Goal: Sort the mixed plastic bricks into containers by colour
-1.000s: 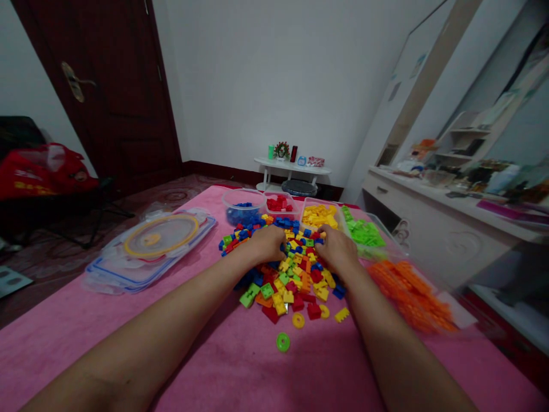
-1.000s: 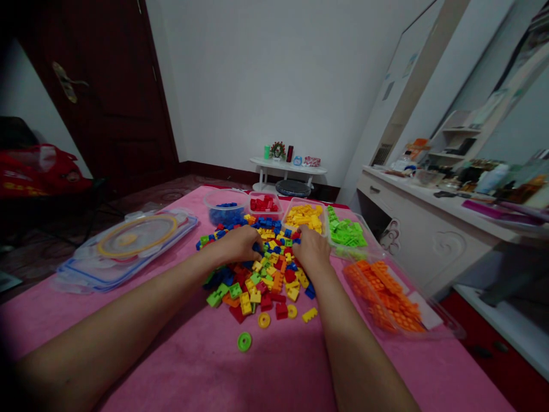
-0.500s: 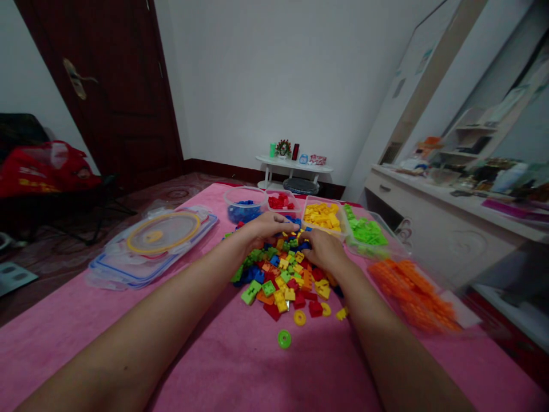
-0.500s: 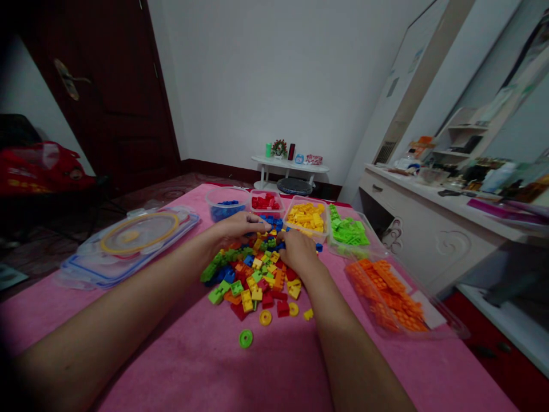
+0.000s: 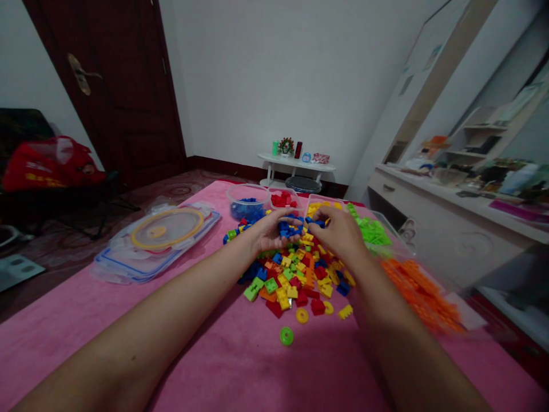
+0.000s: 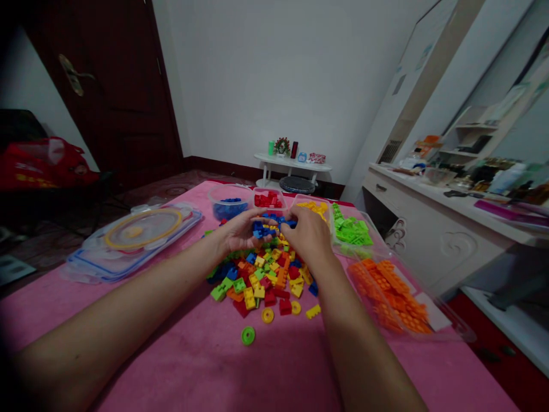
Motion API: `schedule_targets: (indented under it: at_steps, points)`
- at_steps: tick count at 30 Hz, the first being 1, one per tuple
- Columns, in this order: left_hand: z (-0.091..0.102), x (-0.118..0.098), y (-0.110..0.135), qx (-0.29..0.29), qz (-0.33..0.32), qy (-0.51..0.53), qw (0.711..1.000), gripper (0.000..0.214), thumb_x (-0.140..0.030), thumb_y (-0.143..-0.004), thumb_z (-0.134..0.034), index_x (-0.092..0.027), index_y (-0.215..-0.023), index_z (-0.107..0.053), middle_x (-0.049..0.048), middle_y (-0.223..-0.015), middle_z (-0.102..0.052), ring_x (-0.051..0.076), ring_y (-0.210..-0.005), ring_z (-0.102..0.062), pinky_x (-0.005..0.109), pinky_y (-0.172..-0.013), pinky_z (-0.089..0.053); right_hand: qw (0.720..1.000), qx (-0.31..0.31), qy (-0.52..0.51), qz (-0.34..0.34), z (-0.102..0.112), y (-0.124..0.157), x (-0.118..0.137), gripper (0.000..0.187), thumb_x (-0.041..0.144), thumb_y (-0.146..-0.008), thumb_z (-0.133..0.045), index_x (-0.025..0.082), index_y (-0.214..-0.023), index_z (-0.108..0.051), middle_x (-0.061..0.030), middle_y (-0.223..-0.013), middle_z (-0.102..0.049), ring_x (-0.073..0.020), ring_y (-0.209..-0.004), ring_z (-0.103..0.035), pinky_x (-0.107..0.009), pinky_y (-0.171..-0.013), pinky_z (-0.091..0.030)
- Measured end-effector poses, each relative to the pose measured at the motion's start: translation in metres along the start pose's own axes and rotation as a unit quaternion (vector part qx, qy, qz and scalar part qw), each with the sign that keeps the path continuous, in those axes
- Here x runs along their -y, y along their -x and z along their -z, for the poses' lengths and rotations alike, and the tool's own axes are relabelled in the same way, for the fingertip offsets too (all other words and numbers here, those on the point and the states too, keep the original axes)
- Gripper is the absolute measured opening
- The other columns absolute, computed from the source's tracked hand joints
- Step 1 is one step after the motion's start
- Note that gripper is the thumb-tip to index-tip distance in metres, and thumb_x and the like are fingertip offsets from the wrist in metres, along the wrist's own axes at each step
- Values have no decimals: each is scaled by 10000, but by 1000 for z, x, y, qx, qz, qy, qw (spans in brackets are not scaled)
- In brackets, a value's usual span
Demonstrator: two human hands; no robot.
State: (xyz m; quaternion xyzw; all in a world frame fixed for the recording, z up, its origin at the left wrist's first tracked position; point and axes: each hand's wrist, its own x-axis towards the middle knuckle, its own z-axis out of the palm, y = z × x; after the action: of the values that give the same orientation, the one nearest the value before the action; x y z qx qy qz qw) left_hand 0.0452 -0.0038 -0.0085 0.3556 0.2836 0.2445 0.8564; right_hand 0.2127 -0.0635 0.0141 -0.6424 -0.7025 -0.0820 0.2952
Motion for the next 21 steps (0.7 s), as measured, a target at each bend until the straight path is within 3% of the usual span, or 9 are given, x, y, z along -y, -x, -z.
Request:
schedule_targets:
  at_steps: [3,6,9,12,16,18,21]
  points:
    - [-5,7,-2,36,1,20,999,405,-525,-810,-520,-130,-871,-579,69,-656,-620,180,-560,-643,167,-327,-417,996,-17,-71,53,0,2,17,229,307,-727,-626,215,-933,-665,-35,-899,-660,-157,-729,-572,-260,-636,-408]
    - [-10,13,-2,52,-9,57,997,316,-442,-838,-526,-133,-869,-583,29,-584,-579,133,-478,-595,125,-292,-338,991,-28,-106,76,-2,4,24,303,318,-728,-657,219,-1014,-658,-49,-979,-647,-165,-772,-578,-273,-670,-427]
    - [-11,10,-2,29,-25,75,996,141,-282,-822,-574,-142,-842,-576,-1,-581,-553,66,-409,-508,81,-270,-220,987,-77,-114,78,-1,4,22,231,319,-763,-631,202,-958,-668,-49,-937,-649,-168,-771,-582,-279,-681,-428]
    - [-6,-11,-3,-7,-72,59,996,106,-228,-815,-567,-124,-833,-581,9,-598,-554,47,-411,-477,81,-279,-213,982,-115,-121,84,4,3,19,171,318,-789,-606,197,-890,-674,-40,-863,-650,-165,-733,-577,-281,-670,-422]
    - [12,-64,-10,-134,-212,-29,968,169,-266,-844,-532,-114,-788,-581,7,-577,-541,39,-419,-460,101,-330,-268,979,-120,-135,94,6,4,21,144,294,-811,-576,199,-862,-672,-40,-849,-650,-159,-706,-571,-278,-657,-424]
    - [25,-90,-15,-237,-287,-114,921,186,-290,-847,-532,-120,-801,-592,4,-578,-543,51,-458,-485,127,-410,-352,980,-116,-133,95,5,4,21,139,284,-813,-571,203,-858,-674,-40,-850,-652,-162,-718,-574,-279,-669,-426]
    - [45,-112,-18,-318,-302,-256,862,239,-352,-771,-631,-119,-819,-632,45,-702,-628,115,-638,-576,201,-589,-444,983,-102,-122,91,2,3,18,135,282,-811,-572,210,-853,-677,-33,-836,-653,-161,-719,-571,-274,-661,-422]
